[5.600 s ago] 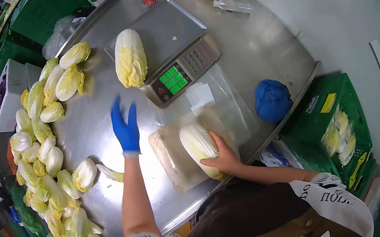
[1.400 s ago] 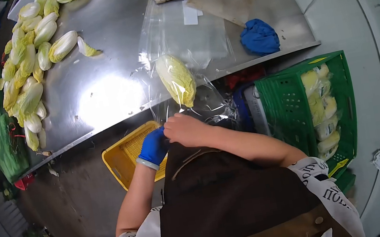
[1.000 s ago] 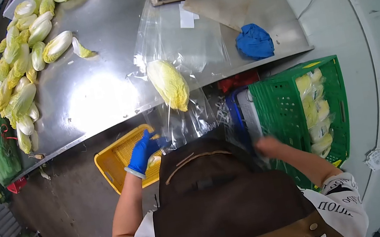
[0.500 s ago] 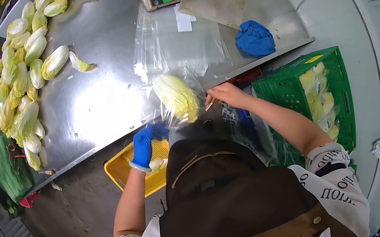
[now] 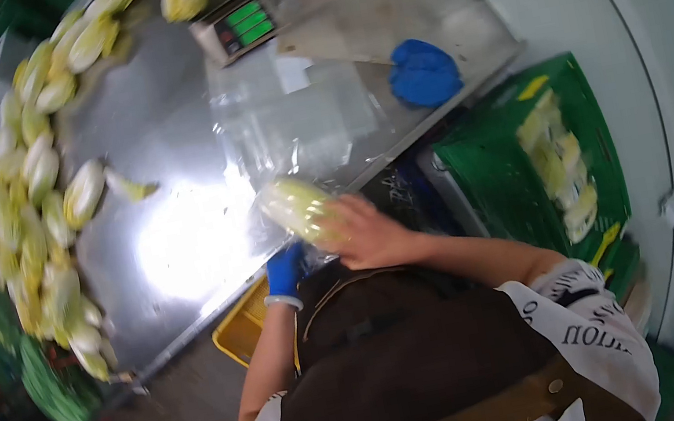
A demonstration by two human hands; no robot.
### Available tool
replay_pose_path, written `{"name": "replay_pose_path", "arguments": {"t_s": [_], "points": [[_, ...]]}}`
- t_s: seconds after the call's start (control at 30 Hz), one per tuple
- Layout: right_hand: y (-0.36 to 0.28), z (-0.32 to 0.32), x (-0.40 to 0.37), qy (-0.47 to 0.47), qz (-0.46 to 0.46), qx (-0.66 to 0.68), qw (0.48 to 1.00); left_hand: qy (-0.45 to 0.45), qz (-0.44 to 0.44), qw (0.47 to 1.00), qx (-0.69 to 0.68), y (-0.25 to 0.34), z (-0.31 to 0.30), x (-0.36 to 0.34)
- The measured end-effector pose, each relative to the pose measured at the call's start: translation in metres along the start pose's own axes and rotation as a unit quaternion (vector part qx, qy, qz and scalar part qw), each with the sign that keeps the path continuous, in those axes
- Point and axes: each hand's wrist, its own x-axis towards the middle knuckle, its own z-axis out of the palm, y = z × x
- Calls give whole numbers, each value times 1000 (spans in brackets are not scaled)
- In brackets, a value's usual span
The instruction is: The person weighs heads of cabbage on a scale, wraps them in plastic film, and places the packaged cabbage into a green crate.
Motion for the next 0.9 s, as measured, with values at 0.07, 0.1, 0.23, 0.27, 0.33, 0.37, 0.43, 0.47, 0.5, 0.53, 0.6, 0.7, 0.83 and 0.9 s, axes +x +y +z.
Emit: {"name": "replay_pose_path", "arguments": {"t_s": [0.07, 0.1, 0.23, 0.27, 0.33, 0.37, 0.43, 0.47, 0.5, 0.53, 0.6, 0.7, 0.83, 0.9], "points": [[15, 46, 1, 33, -30, -147, 988, 42, 79, 978, 191, 4, -4, 6], [21, 55, 6, 46, -19, -133, 990, 64, 150, 940, 299, 16, -5, 1], [23, 13, 33, 43, 160, 106, 981, 112, 513, 698, 488, 102, -4, -20], [25, -3, 39, 54, 239, 187, 951, 82, 565, 651, 501, 129, 6, -27], [49, -40, 40, 62, 353, 316, 878, -191, 361, 886, 219, 138, -10, 14], [64, -49, 37, 56, 400, 399, 823, -287, 133, 948, 25, 128, -42, 73], [77, -55, 18, 125, 440, 563, 688, -366, 193, 904, 103, 192, 26, -6], [78, -66, 1, 173, 412, 646, 619, -386, 241, 873, 177, 203, 46, -16], [75, -81, -20, 215, 376, 721, 541, -370, 255, 879, 161, 204, 64, -22], [71, -96, -41, 251, 333, 786, 456, -352, 267, 886, 143, 205, 79, -28], [62, -125, -77, 346, 318, 740, 481, -303, 240, 922, 29, 204, 131, -52], [45, -144, -126, 458, 338, 516, 640, -352, 204, 914, 4, 172, 227, -85], [20, -188, -260, 512, 450, 543, 491, -521, 357, 742, 224, 184, 309, -145], [27, -185, -335, 601, 529, 427, 420, -506, 438, 689, 278, 197, 327, -147]]}}
